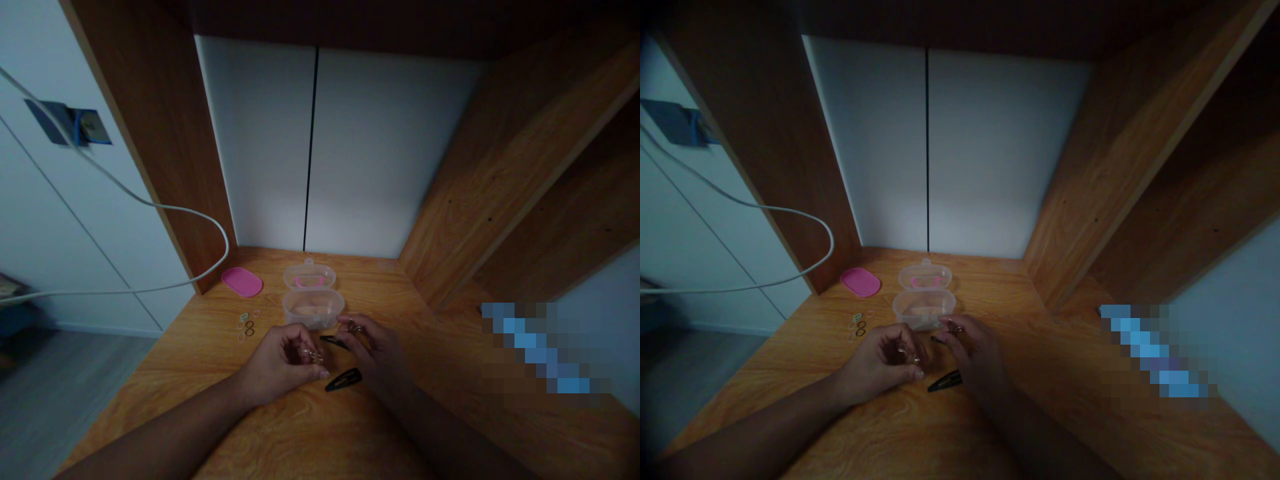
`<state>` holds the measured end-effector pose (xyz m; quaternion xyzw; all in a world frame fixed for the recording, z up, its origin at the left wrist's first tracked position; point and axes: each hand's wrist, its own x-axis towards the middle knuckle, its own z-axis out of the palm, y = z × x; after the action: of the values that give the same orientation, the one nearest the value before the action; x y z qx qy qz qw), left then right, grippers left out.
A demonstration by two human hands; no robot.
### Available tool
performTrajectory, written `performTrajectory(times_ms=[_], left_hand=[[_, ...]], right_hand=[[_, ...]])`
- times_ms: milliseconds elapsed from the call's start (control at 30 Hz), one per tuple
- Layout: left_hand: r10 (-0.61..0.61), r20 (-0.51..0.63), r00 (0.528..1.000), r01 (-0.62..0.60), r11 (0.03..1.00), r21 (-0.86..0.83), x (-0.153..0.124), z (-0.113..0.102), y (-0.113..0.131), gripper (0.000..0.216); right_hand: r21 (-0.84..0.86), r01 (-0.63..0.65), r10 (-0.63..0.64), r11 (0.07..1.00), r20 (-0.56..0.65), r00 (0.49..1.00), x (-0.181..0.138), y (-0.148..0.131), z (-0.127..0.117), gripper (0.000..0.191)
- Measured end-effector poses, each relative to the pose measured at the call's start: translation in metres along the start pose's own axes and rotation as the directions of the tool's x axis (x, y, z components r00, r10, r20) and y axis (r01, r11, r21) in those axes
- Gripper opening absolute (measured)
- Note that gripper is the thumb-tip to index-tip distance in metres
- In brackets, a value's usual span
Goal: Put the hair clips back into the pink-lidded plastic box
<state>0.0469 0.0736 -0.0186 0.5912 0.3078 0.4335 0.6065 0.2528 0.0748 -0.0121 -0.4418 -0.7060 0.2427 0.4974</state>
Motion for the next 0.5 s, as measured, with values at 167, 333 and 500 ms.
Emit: performTrajectory(times_ms=[167,333,500], left_hand=[[0.022,0.014,1.0,-0.022,1.0,-0.012,0.0,0.0,0.003,0.037],[-0.03,0.036,0.999,0.03,1.0,0.007,0.001,0.0,0.004,0.034],[-0.052,0.059,0.997,0.049,0.998,0.044,0.001,-0.003,0.001,0.037]], right_hand=[[0.005,-0.018,0.017,1.0,0.08,0.997,-0.002,-0.003,0.002,0.02],[-0.007,0.08,-0.079,0.997,0.125,0.989,0.0,-0.01,-0.001,0.016],[0.058,0.2,-0.207,0.978,0.165,0.964,0.001,-0.013,-0.005,0.026]])
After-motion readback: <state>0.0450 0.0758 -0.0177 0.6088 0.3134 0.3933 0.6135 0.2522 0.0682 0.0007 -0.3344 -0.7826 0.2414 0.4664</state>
